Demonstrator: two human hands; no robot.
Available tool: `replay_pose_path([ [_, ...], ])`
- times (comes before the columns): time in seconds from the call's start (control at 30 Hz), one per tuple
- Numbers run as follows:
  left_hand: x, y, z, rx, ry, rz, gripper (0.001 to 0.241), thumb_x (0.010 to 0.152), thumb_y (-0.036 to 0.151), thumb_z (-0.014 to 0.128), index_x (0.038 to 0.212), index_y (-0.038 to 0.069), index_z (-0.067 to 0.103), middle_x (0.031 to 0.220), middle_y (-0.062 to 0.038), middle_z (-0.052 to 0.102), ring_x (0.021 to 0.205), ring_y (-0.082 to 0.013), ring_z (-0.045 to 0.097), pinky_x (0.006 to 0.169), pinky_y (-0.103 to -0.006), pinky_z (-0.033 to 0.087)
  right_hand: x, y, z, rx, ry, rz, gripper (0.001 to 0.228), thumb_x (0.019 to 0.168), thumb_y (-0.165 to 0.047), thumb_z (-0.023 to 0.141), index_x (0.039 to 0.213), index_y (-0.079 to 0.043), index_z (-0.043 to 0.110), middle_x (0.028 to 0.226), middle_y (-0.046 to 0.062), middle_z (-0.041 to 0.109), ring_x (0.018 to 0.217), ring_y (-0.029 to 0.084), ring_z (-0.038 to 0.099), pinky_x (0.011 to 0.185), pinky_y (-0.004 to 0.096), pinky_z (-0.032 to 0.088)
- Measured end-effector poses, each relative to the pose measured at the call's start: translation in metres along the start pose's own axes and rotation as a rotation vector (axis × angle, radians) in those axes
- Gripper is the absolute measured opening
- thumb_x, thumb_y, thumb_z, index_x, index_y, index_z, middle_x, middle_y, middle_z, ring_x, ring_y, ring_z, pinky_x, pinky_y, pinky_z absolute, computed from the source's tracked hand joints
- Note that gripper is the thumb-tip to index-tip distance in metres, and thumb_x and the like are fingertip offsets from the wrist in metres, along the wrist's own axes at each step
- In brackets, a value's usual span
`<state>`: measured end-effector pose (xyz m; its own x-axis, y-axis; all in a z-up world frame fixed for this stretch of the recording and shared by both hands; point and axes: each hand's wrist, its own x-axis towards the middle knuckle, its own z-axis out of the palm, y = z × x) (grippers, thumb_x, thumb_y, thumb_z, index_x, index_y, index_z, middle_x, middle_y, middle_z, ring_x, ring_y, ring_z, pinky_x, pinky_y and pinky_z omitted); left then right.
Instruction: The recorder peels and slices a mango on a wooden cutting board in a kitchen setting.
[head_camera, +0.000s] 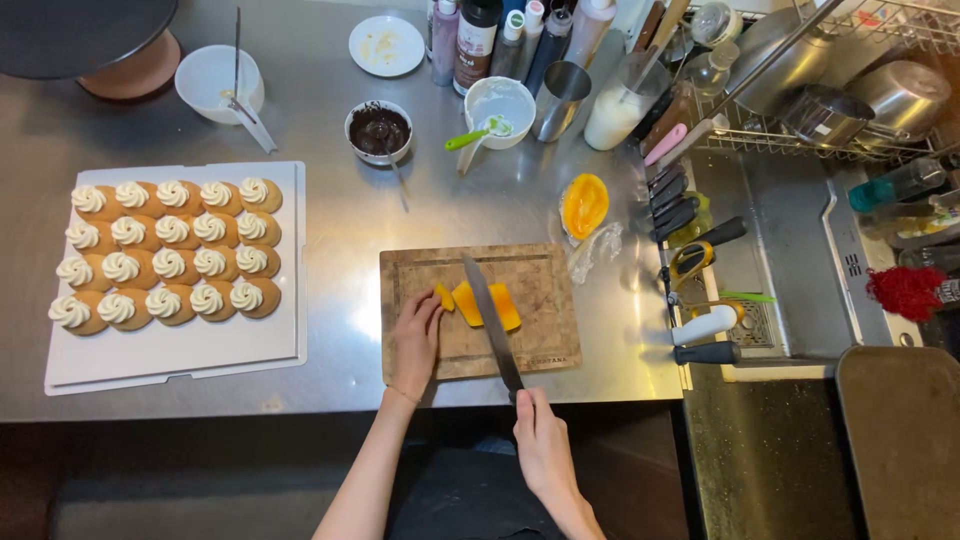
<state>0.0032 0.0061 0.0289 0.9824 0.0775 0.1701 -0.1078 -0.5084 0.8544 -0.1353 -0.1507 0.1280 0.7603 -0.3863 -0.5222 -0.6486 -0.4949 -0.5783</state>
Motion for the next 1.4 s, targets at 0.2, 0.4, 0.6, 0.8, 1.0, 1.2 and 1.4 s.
replay_pose_path([
  [0.2, 0.013, -0.015, 0.025, 0.306, -0.231, 0.2, 0.085, 0.09, 0.048, 0.064, 0.153, -0.004, 0.038, 0.157, -0.02, 0.04, 0.142, -0.037, 0.038, 0.117, -0.0502, 0.029, 0.027, 0.034, -0.004, 0.744, -0.069, -0.187, 0.029, 0.105, -0.021, 0.048, 0.109, 0.004, 0.062, 0.075, 0.016, 0.071, 0.053, 0.023, 0.063, 0.054, 0.033, 0.052],
  [0.4, 0.02, 0.003, 0.033, 0.396, -0.051, 0.452, 0.071, 0.065, 0.044, 0.084, 0.114, -0.004, 0.063, 0.126, -0.017, 0.059, 0.128, -0.0355, 0.049, 0.117, -0.049, 0.031, 0.031, 0.036, -0.014, 0.785, 0.016, -0.22, 0.026, 0.104, -0.019, 0.056, 0.093, 0.003, 0.064, 0.076, 0.009, 0.062, 0.061, 0.015, 0.051, 0.057, 0.026, 0.044],
  [0.6, 0.013, 0.102, -0.023, -1.03, -0.338, -0.574, 0.088, 0.072, -0.012, 0.077, 0.149, 0.01, 0.04, 0.13, -0.015, 0.061, 0.121, -0.0272, 0.066, 0.108, -0.0404, 0.055, 0.016, 0.015, -0.025, 0.817, 0.16, -0.203, 0.054, 0.109, -0.038, 0.041, 0.085, 0.003, 0.067, 0.07, 0.009, 0.063, 0.059, 0.015, 0.05, 0.056, 0.027, 0.044],
  [0.8, 0.016, 0.111, -0.038, -1.937, -0.33, -0.859, 0.034, 0.102, 0.034, 0.065, 0.108, 0.001, 0.065, 0.108, -0.011, 0.066, 0.098, -0.0191, 0.065, 0.089, -0.0288, 0.058, -0.023, -0.067, -0.059, 0.08, 0.263, -0.94, 0.051, 0.093, -0.035, 0.064, 0.136, -0.006, 0.064, 0.088, 0.004, 0.066, 0.074, 0.018, 0.058, 0.072, 0.029, 0.048],
  [1.0, 0.006, 0.14, -0.069, -2.275, -0.387, -1.043, 0.019, 0.098, 0.022, 0.069, 0.109, 0.008, 0.06, 0.112, -0.009, 0.065, 0.106, -0.0188, 0.066, 0.084, -0.0319, 0.057, -0.018, -0.08, -0.061, -0.168, 0.316, -1.086, 0.048, 0.092, -0.032, 0.067, 0.136, -0.014, 0.066, 0.082, 0.003, 0.061, 0.069, 0.019, 0.052, 0.068, 0.032, 0.046],
  [1.2, 0.001, 0.144, -0.069, -2.264, -0.296, -1.096, 0.021, 0.097, 0.019, 0.07, 0.11, 0.006, 0.06, 0.115, -0.009, 0.066, 0.112, -0.0223, 0.066, 0.092, -0.0313, 0.059, -0.019, -0.079, -0.062, -0.211, 0.324, -1.109, 0.046, 0.098, -0.038, 0.057, 0.137, -0.014, 0.067, 0.074, 0.0, 0.048, 0.066, 0.017, 0.045, 0.066, 0.031, 0.041],
  [1.4, -0.004, 0.157, -0.072, -2.319, -0.331, -1.085, 0.025, 0.097, 0.018, 0.07, 0.116, 0.007, 0.057, 0.109, -0.006, 0.064, 0.106, -0.0186, 0.065, 0.088, -0.0292, 0.059, -0.026, -0.081, -0.063, -0.244, 0.419, -1.116, 0.045, 0.098, -0.038, 0.057, 0.134, -0.014, 0.069, 0.077, 0.001, 0.047, 0.066, 0.018, 0.043, 0.064, 0.031, 0.04],
])
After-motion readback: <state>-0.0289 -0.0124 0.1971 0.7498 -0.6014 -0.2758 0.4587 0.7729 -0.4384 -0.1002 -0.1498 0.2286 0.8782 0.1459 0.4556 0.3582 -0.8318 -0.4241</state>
